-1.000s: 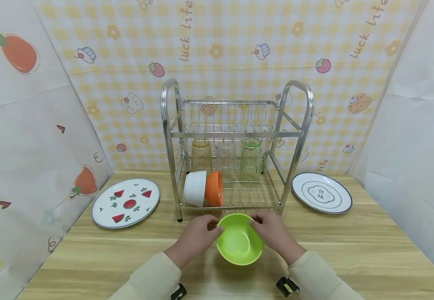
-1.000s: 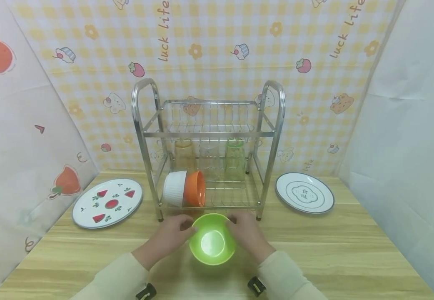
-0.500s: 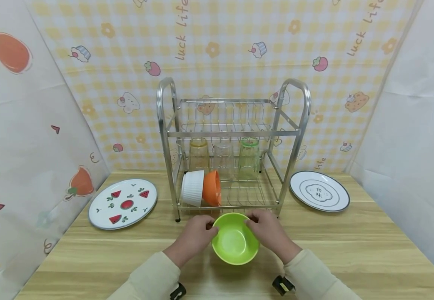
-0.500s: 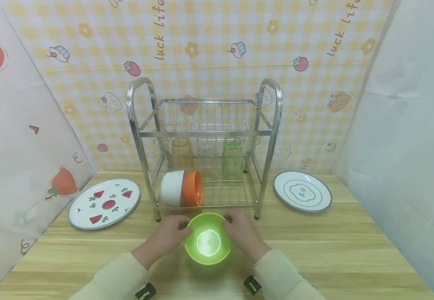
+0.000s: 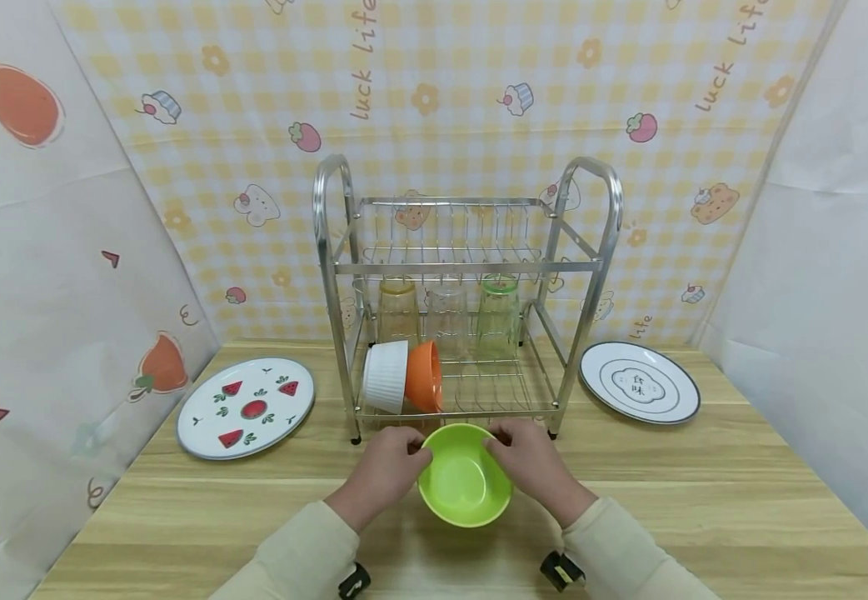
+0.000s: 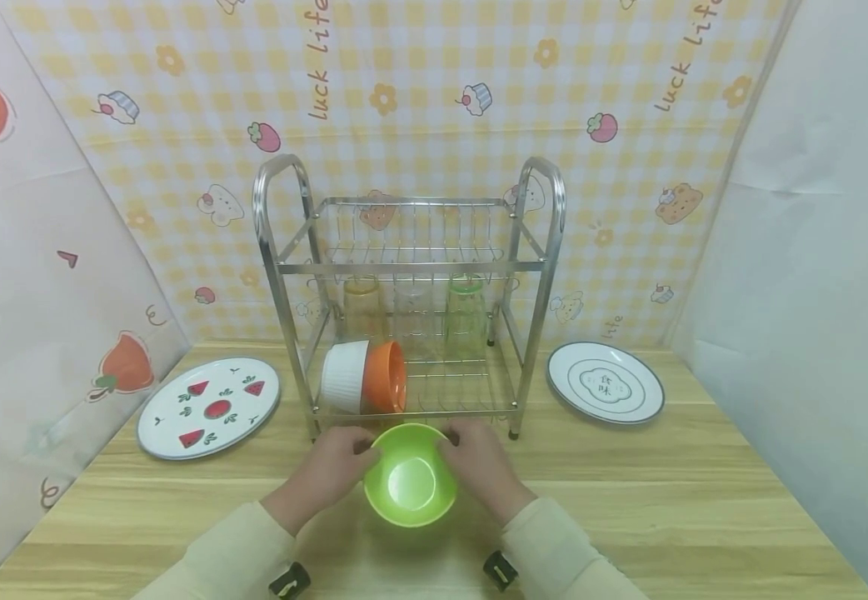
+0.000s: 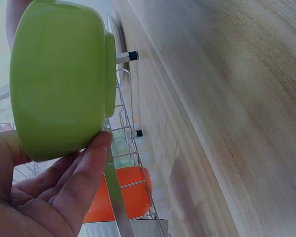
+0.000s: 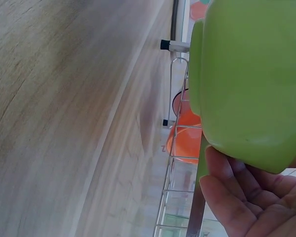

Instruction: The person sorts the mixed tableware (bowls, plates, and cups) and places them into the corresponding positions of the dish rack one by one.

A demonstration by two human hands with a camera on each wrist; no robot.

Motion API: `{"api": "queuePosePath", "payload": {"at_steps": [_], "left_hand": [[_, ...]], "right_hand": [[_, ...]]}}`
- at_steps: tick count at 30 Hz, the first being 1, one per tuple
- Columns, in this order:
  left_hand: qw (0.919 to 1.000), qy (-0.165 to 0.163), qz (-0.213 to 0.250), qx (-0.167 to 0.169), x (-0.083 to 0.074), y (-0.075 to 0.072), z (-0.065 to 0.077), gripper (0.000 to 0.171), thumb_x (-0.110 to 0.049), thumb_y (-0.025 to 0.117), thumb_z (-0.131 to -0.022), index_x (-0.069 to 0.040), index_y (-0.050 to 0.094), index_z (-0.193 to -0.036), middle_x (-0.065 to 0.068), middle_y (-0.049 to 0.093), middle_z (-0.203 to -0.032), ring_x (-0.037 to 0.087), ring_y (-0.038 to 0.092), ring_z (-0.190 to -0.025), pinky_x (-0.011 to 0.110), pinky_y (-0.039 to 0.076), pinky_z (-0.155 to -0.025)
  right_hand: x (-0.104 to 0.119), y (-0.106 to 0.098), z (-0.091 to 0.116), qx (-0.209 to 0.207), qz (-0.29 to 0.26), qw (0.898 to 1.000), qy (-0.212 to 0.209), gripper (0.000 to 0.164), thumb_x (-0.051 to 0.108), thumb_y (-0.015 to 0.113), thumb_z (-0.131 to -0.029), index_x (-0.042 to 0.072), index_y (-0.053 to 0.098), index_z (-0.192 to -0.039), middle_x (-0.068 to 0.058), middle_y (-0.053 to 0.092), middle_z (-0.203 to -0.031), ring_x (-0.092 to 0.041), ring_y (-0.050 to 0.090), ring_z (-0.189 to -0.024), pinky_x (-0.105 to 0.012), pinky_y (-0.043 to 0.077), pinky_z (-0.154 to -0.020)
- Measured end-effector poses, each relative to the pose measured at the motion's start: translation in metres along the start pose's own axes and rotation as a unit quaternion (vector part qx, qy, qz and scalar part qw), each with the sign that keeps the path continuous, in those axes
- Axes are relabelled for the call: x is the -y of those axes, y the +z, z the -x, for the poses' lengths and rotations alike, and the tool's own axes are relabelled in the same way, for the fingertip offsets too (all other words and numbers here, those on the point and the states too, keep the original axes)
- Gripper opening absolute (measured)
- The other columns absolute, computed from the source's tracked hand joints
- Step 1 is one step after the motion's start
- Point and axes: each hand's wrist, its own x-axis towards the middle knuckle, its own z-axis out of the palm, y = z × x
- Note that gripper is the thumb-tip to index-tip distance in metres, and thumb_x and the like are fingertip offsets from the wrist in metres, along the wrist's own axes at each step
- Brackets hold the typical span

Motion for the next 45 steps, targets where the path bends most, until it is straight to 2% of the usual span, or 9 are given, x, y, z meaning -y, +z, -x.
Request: {"api": "queuePosePath", "payload": {"at_steps": [7, 13, 19, 22, 26, 31, 34, 39, 45], "left_hand": [[1.0, -0.004, 0.002, -0.005, 0.0, 0.0, 0.0, 0.014, -0.002, 0.056, -0.087, 0.002, 0.069, -0.086, 0.003, 0.059, -0.07, 0.014, 0.048, -0.059, 0.027, 0.043, -0.051], [0.9999, -0.006, 0.0, -0.011, 0.004, -0.001, -0.001, 0.014, -0.002, 0.055, -0.086, 0.001, 0.068, -0.084, 0.002, 0.059, -0.068, 0.013, 0.048, -0.058, 0.027, 0.043, -0.051], [0.9994, 0.009, -0.013, -0.031, 0.006, -0.004, -0.003, 0.013, -0.002, 0.055, -0.084, 0.0, 0.068, -0.08, 0.001, 0.059, -0.067, 0.013, 0.049, -0.062, 0.026, 0.043, -0.053], [0.9992, 0.01, -0.015, -0.036, 0.006, -0.006, -0.004, 0.013, -0.002, 0.055, -0.084, -0.001, 0.067, -0.078, 0.0, 0.056, -0.064, 0.013, 0.047, -0.06, 0.026, 0.041, -0.051], [0.9992, 0.003, -0.011, -0.039, 0.006, -0.008, -0.005, 0.014, -0.002, 0.055, -0.084, 0.0, 0.068, -0.08, 0.0, 0.056, -0.063, 0.013, 0.048, -0.06, 0.026, 0.042, -0.051], [0.9991, -0.01, -0.006, -0.04, 0.006, -0.009, -0.006, 0.015, -0.003, 0.055, -0.085, 0.0, 0.069, -0.081, 0.0, 0.058, -0.065, 0.014, 0.049, -0.06, 0.026, 0.043, -0.052], [0.9991, -0.012, -0.005, -0.04, 0.006, -0.01, -0.007, 0.015, -0.004, 0.056, -0.086, -0.001, 0.069, -0.08, 0.0, 0.056, -0.063, 0.013, 0.048, -0.059, 0.026, 0.041, -0.051], [0.999, -0.021, 0.0, -0.039, 0.004, -0.012, -0.007, 0.015, -0.004, 0.056, -0.086, -0.002, 0.068, -0.078, -0.001, 0.052, -0.06, 0.013, 0.045, -0.056, 0.025, 0.039, -0.049], [0.9985, -0.032, -0.004, -0.043, 0.0, -0.014, -0.008, 0.016, -0.004, 0.056, -0.086, -0.003, 0.067, -0.076, -0.001, 0.049, -0.058, 0.013, 0.043, -0.053, 0.025, 0.037, -0.049]], "right_hand": [[0.001, -0.001, 0.001, 0.015, 0.011, 1.0, -0.011, 0.008, 0.001, 0.064, -0.087, 0.002, 0.071, -0.091, -0.003, 0.066, -0.077, -0.011, 0.056, -0.068, -0.023, 0.049, -0.058], [0.003, -0.004, 0.006, 0.007, 0.007, 1.0, -0.015, 0.012, 0.003, 0.065, -0.087, 0.002, 0.07, -0.098, -0.003, 0.068, -0.087, -0.015, 0.063, -0.082, -0.03, 0.055, -0.071], [0.005, -0.011, 0.014, -0.02, 0.038, 0.997, -0.059, 0.016, 0.007, 0.066, -0.089, 0.006, 0.069, -0.105, -0.005, 0.068, -0.102, -0.022, 0.063, -0.097, -0.043, 0.053, -0.085], [0.006, -0.013, 0.019, -0.037, 0.064, 0.993, -0.096, 0.018, 0.007, 0.068, -0.088, 0.007, 0.069, -0.106, -0.006, 0.068, -0.106, -0.024, 0.063, -0.101, -0.044, 0.052, -0.087], [0.006, -0.012, 0.027, -0.05, 0.091, 0.979, -0.176, 0.022, 0.004, 0.072, -0.083, 0.006, 0.068, -0.104, -0.004, 0.067, -0.106, -0.023, 0.062, -0.104, -0.041, 0.052, -0.089], [0.007, -0.011, 0.034, -0.053, 0.113, 0.941, -0.313, 0.027, 0.009, 0.078, -0.078, 0.005, 0.067, -0.103, -0.002, 0.067, -0.104, -0.018, 0.063, -0.1, -0.034, 0.054, -0.085], [0.008, -0.01, 0.037, -0.039, 0.122, 0.923, -0.364, 0.03, 0.016, 0.079, -0.079, 0.006, 0.066, -0.105, -0.001, 0.067, -0.104, -0.017, 0.064, -0.098, -0.033, 0.054, -0.084], [0.011, -0.006, 0.039, -0.014, 0.142, 0.905, -0.4, 0.036, 0.024, 0.079, -0.08, 0.007, 0.065, -0.108, -0.001, 0.067, -0.105, -0.018, 0.064, -0.098, -0.032, 0.053, -0.085], [0.017, -0.001, 0.04, 0.026, 0.169, 0.907, -0.386, 0.037, 0.027, 0.081, -0.078, 0.008, 0.065, -0.107, 0.001, 0.065, -0.105, -0.013, 0.063, -0.096, -0.027, 0.053, -0.083]]}}
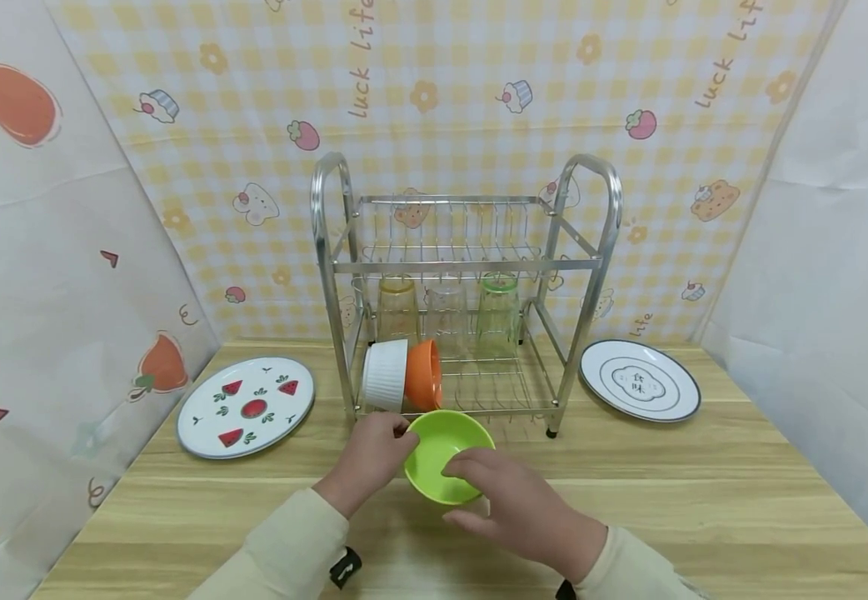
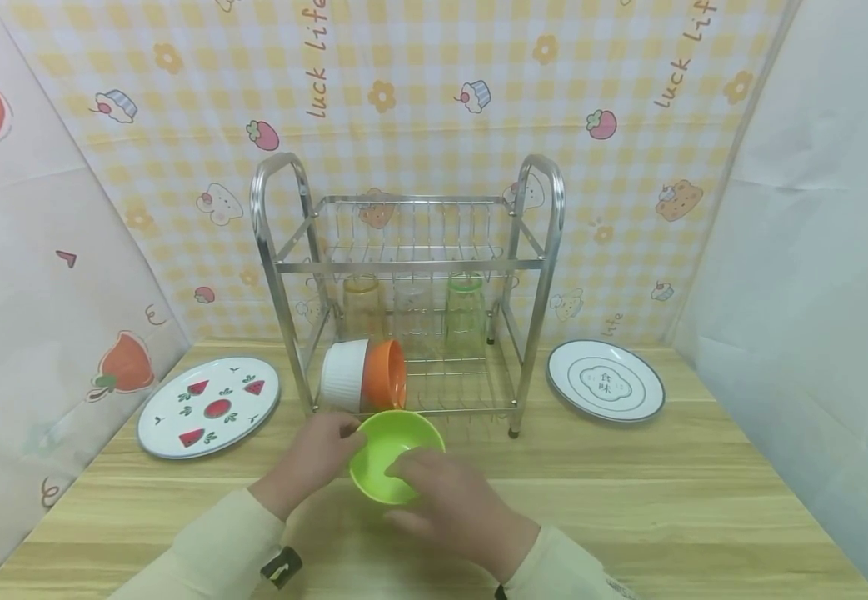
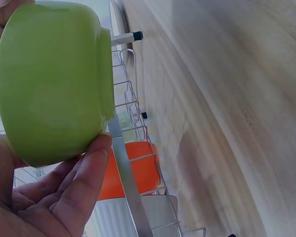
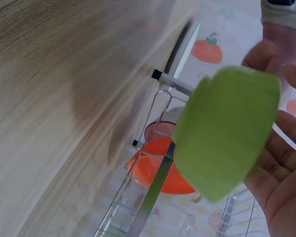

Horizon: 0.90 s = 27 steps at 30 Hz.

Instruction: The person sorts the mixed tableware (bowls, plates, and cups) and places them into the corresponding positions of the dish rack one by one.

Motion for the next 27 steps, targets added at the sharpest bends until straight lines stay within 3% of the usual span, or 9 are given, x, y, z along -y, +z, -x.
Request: {"api": "queuePosePath", "payload": {"at_steps": [3, 14, 27], "left_hand": [[1.0, -0.001, -0.004, -0.001, 0.0, -0.001, -0.001, 0.016, -0.005, 0.056, -0.086, -0.004, 0.066, -0.075, -0.001, 0.049, -0.058, 0.012, 0.043, -0.053, 0.025, 0.037, -0.049], [0.9999, 0.003, 0.0, -0.014, 0.001, -0.002, -0.007, 0.018, -0.005, 0.056, -0.086, -0.004, 0.065, -0.071, -0.003, 0.045, -0.055, 0.012, 0.041, -0.05, 0.025, 0.035, -0.048], [0.9995, -0.005, -0.004, -0.032, -0.009, -0.011, -0.005, 0.018, -0.006, 0.056, -0.085, -0.003, 0.066, -0.071, -0.002, 0.047, -0.056, 0.013, 0.042, -0.054, 0.025, 0.036, -0.049]], "right_hand": [[0.002, 0.003, -0.002, 0.013, 0.017, 1.0, -0.009, 0.035, 0.026, 0.081, -0.078, 0.01, 0.065, -0.104, 0.002, 0.064, -0.103, -0.011, 0.063, -0.094, -0.023, 0.053, -0.079], [0.001, 0.01, -0.006, 0.001, 0.059, 0.997, -0.051, 0.022, 0.009, 0.082, -0.073, 0.014, 0.066, -0.088, 0.006, 0.062, -0.093, -0.006, 0.061, -0.083, -0.014, 0.05, -0.07], [0.003, 0.004, -0.014, -0.029, 0.108, 0.991, -0.077, 0.024, 0.004, 0.084, -0.068, 0.012, 0.067, -0.083, 0.005, 0.057, -0.078, -0.006, 0.053, -0.07, -0.012, 0.045, -0.061]]}}
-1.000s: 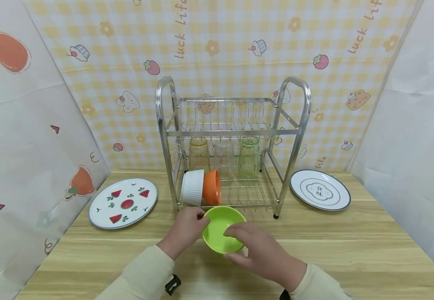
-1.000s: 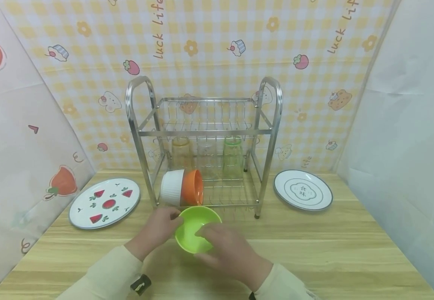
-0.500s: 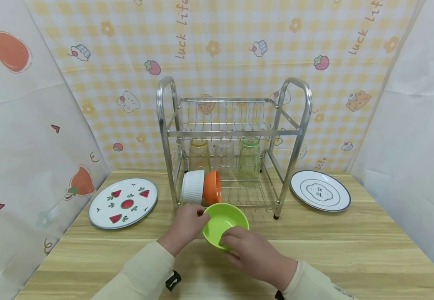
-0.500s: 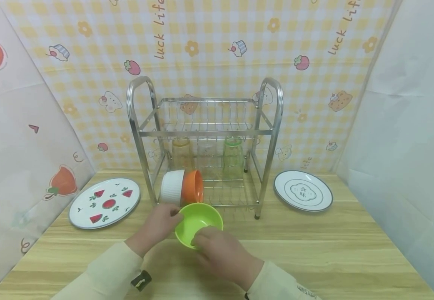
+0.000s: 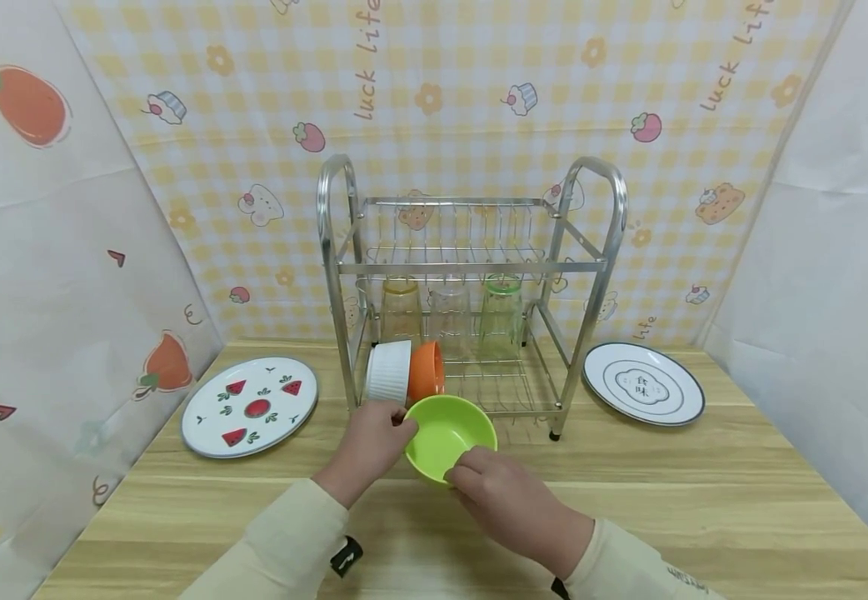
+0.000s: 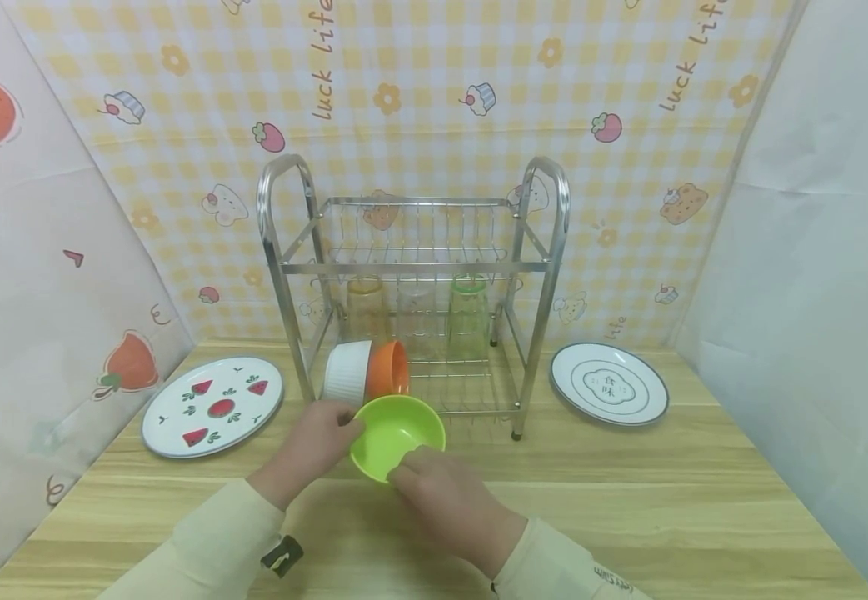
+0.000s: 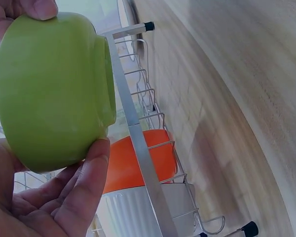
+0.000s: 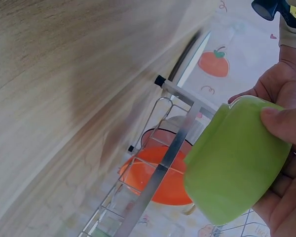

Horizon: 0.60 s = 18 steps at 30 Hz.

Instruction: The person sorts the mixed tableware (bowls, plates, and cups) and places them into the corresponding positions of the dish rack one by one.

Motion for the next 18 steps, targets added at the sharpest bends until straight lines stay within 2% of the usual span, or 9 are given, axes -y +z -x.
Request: {"api": "queuePosePath", "payload": {"at_steps": [6, 14, 18], "left_hand": [[1.0, -0.002, 0.005, -0.004, -0.0033, -0.0005, 0.0007, 0.016, -0.007, 0.055, -0.086, -0.003, 0.067, -0.075, 0.0, 0.053, -0.062, 0.015, 0.045, -0.058, 0.026, 0.039, -0.051], [0.9998, 0.01, 0.006, -0.016, -0.0076, -0.001, 0.0012, 0.015, -0.008, 0.055, -0.088, -0.002, 0.069, -0.084, 0.003, 0.06, -0.071, 0.017, 0.05, -0.065, 0.027, 0.044, -0.056], [0.9997, 0.004, 0.02, -0.012, -0.0095, -0.0025, 0.0016, 0.017, -0.014, 0.057, -0.092, -0.003, 0.07, -0.093, 0.003, 0.064, -0.08, 0.018, 0.054, -0.073, 0.028, 0.048, -0.063]], "right_hand": [[-0.0014, -0.0008, 0.0, -0.022, 0.027, 0.999, -0.004, 0.021, 0.003, 0.083, -0.069, 0.011, 0.069, -0.081, 0.005, 0.059, -0.077, -0.007, 0.055, -0.069, -0.013, 0.047, -0.062], [-0.0056, -0.0013, 0.0004, -0.05, 0.031, 0.998, -0.013, 0.023, 0.003, 0.084, -0.067, 0.01, 0.069, -0.082, 0.004, 0.06, -0.078, -0.007, 0.056, -0.07, -0.014, 0.048, -0.063], [-0.0082, -0.0018, 0.0011, -0.057, 0.028, 0.998, -0.007, 0.023, 0.001, 0.084, -0.066, 0.009, 0.069, -0.082, 0.003, 0.06, -0.078, -0.008, 0.057, -0.07, -0.015, 0.049, -0.063]]}}
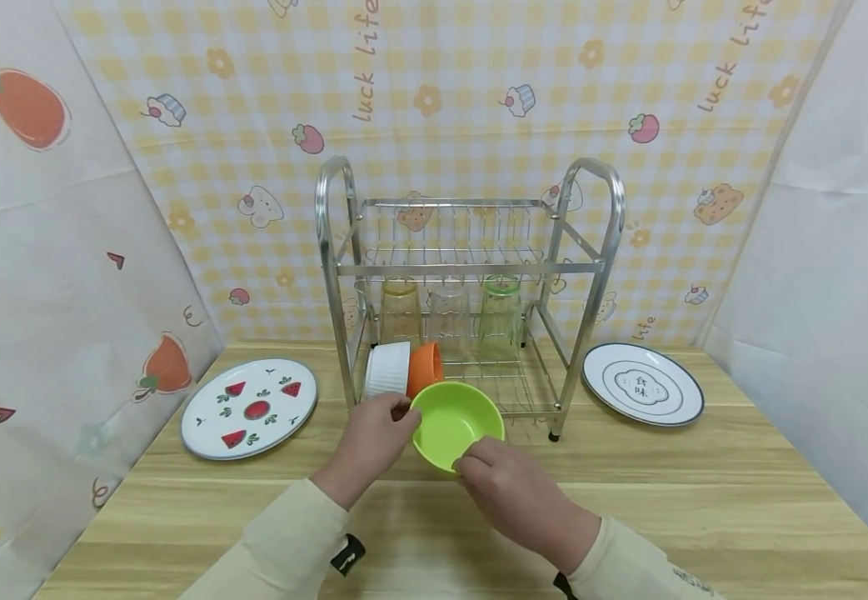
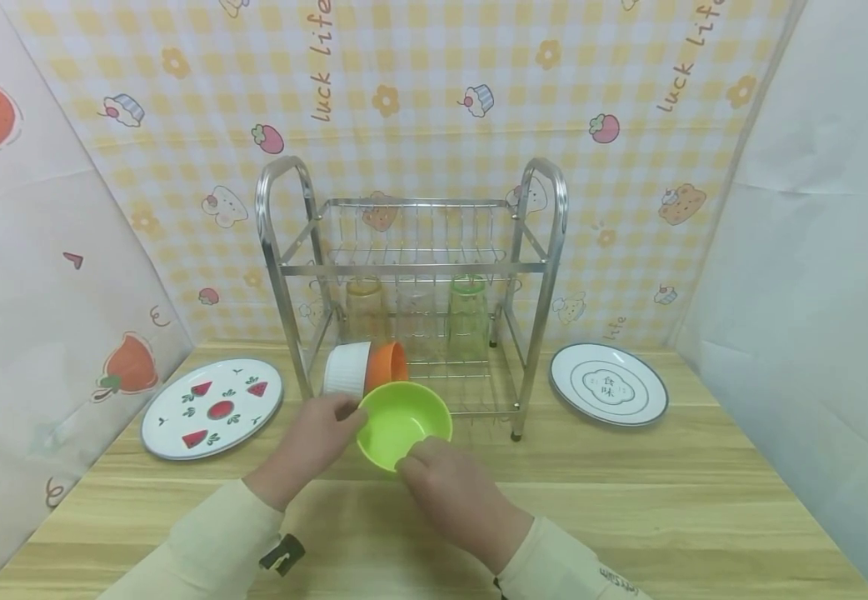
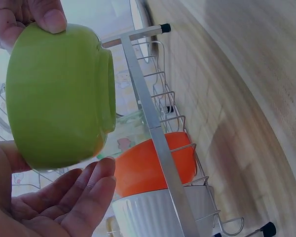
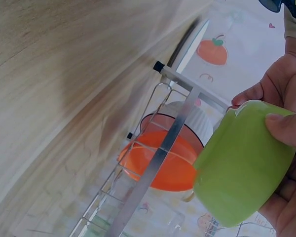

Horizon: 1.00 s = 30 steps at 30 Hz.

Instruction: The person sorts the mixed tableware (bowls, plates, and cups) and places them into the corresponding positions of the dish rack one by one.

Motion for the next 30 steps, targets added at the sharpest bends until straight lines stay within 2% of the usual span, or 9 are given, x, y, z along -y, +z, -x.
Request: {"api": "queuePosePath", "payload": {"at_steps": [3, 10, 18, 25, 30], "left_hand": [[0.9999, -0.003, 0.011, 0.0, 0.0, -0.002, 0.0, 0.02, -0.022, 0.059, -0.095, -0.005, 0.07, -0.096, 0.003, 0.065, -0.084, 0.017, 0.054, -0.076, 0.029, 0.049, -0.067], [0.9999, -0.01, 0.013, -0.001, 0.006, -0.008, -0.001, 0.032, -0.037, 0.058, -0.096, -0.008, 0.069, -0.098, 0.003, 0.062, -0.079, 0.016, 0.054, -0.072, 0.03, 0.047, -0.064], [0.9996, -0.016, 0.005, -0.024, 0.012, -0.019, -0.001, 0.034, -0.036, 0.058, -0.096, -0.006, 0.067, -0.109, 0.005, 0.067, -0.097, 0.018, 0.06, -0.088, 0.035, 0.052, -0.077], [0.9988, -0.016, -0.01, -0.045, 0.015, -0.032, 0.002, 0.037, -0.03, 0.059, -0.096, 0.001, 0.063, -0.117, 0.01, 0.067, -0.105, 0.023, 0.062, -0.096, 0.039, 0.053, -0.082], [0.998, -0.028, -0.005, -0.057, 0.02, -0.041, 0.002, 0.038, -0.028, 0.058, -0.097, 0.001, 0.062, -0.12, 0.011, 0.067, -0.108, 0.024, 0.061, -0.099, 0.04, 0.052, -0.084]], "right_hand": [[-0.002, 0.0, 0.002, -0.004, -0.002, 1.0, 0.011, 0.024, 0.0, 0.084, -0.066, 0.008, 0.069, -0.083, 0.002, 0.061, -0.079, -0.009, 0.058, -0.071, -0.017, 0.05, -0.064], [-0.008, 0.001, 0.007, -0.03, -0.007, 0.999, 0.028, 0.029, -0.003, 0.085, -0.062, 0.007, 0.066, -0.082, 0.001, 0.061, -0.08, -0.011, 0.058, -0.072, -0.019, 0.051, -0.064], [-0.017, 0.001, 0.01, -0.051, -0.042, 0.996, 0.065, 0.023, 0.004, 0.082, -0.068, 0.008, 0.064, -0.082, 0.001, 0.063, -0.081, -0.012, 0.059, -0.074, -0.024, 0.052, -0.065], [-0.027, 0.0, 0.008, -0.053, -0.056, 0.991, 0.107, 0.025, -0.002, 0.082, -0.067, 0.006, 0.064, -0.082, -0.001, 0.065, -0.079, -0.012, 0.06, -0.071, -0.026, 0.053, -0.063], [-0.031, 0.0, 0.004, -0.041, -0.078, 0.984, 0.152, 0.025, -0.004, 0.082, -0.068, 0.005, 0.064, -0.083, -0.002, 0.064, -0.079, -0.012, 0.06, -0.071, -0.027, 0.053, -0.062]]}}
